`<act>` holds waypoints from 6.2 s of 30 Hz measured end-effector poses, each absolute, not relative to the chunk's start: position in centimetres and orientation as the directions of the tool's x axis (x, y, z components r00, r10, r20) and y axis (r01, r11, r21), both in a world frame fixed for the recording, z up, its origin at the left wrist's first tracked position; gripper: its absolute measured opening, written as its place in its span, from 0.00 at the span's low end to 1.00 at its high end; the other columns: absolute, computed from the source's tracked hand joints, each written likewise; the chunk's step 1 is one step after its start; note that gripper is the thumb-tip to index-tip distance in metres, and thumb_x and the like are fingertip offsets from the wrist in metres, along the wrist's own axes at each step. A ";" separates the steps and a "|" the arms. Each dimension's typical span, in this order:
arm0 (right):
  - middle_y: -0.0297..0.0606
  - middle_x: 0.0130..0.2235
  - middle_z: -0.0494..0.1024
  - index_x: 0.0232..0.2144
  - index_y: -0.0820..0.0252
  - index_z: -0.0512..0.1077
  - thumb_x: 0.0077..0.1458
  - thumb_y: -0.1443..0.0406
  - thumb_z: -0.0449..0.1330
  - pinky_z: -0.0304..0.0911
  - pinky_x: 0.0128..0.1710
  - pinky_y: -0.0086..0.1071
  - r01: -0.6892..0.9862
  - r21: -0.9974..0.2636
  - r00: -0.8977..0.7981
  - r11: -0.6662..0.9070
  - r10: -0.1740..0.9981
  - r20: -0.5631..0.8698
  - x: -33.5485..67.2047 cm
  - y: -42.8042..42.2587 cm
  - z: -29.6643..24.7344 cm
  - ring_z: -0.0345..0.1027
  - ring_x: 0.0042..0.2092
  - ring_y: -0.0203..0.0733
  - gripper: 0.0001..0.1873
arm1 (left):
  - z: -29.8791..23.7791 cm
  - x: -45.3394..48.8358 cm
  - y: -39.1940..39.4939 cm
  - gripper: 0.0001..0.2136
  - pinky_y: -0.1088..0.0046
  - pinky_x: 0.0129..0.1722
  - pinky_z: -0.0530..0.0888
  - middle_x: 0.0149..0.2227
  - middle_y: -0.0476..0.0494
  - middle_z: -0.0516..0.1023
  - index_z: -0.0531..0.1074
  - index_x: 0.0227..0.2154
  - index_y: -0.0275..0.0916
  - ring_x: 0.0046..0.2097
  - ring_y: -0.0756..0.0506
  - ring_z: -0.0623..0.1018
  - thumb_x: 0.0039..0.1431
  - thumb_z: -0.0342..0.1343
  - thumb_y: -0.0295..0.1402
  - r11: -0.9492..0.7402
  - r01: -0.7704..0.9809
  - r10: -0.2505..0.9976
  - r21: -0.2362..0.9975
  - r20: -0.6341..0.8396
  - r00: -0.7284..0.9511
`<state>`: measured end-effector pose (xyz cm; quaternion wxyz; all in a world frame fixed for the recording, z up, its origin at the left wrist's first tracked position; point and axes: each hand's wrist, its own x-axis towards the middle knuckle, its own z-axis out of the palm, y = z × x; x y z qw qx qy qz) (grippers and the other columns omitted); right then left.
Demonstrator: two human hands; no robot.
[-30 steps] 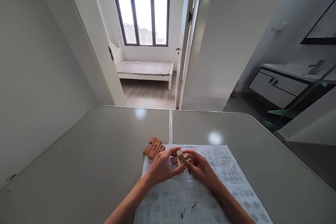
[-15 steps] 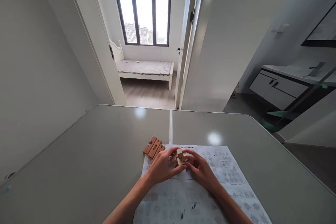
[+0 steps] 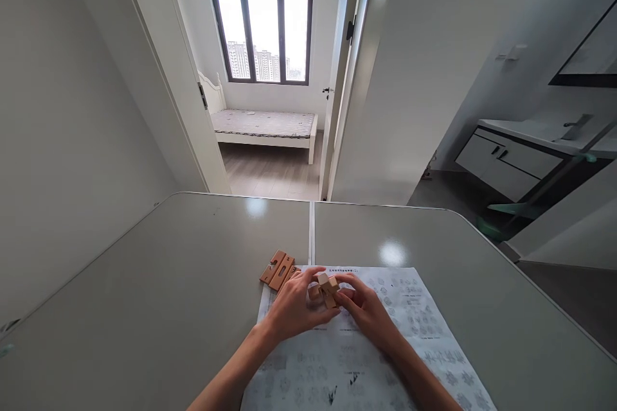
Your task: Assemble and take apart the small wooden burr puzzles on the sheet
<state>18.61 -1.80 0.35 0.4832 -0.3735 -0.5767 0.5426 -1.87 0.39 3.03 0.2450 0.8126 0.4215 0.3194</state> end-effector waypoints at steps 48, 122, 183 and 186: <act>0.30 0.27 0.70 0.46 0.59 0.76 0.60 0.48 0.68 0.60 0.29 0.31 -0.219 -0.976 -0.225 -0.004 0.973 0.046 18.5 -1.3 0.5 0.58 0.26 0.34 0.23 | 3.5 -2.3 0.5 0.06 0.59 0.56 0.72 0.48 0.41 0.78 0.71 0.42 0.43 0.58 0.39 0.71 0.73 0.48 0.30 -0.657 0.478 0.741 0.583 0.381 0.553; 0.42 0.47 0.82 0.49 0.52 0.74 0.65 0.67 0.60 0.69 0.46 0.39 0.444 -0.762 -0.304 0.471 0.879 0.367 16.7 -2.2 -0.8 0.75 0.45 0.49 0.12 | 2.6 -5.9 3.2 0.28 0.56 0.54 0.71 0.51 0.42 0.72 0.64 0.38 0.44 0.54 0.36 0.71 0.44 0.76 0.46 -0.696 0.632 0.709 0.339 0.461 0.534; 0.30 0.16 0.68 0.06 0.58 0.65 0.34 0.79 0.48 0.55 0.26 0.21 0.402 -0.822 -0.267 0.404 0.910 0.317 16.2 -1.3 -3.8 0.67 0.22 0.31 0.17 | 2.6 -12.3 7.6 0.19 0.76 0.25 0.52 0.24 0.55 0.44 0.45 0.20 0.45 0.26 0.51 0.49 0.50 0.53 0.44 -0.074 0.470 0.916 0.880 0.246 -0.316; 0.29 0.15 0.66 0.06 0.59 0.64 0.33 0.79 0.48 0.54 0.26 0.22 0.412 -0.813 -0.284 0.411 0.906 0.314 16.2 -1.1 -4.1 0.66 0.22 0.31 0.16 | 2.8 -12.4 7.5 0.19 0.76 0.25 0.53 0.24 0.55 0.44 0.46 0.20 0.45 0.26 0.51 0.49 0.49 0.53 0.44 -0.073 0.466 0.915 0.882 0.245 -0.320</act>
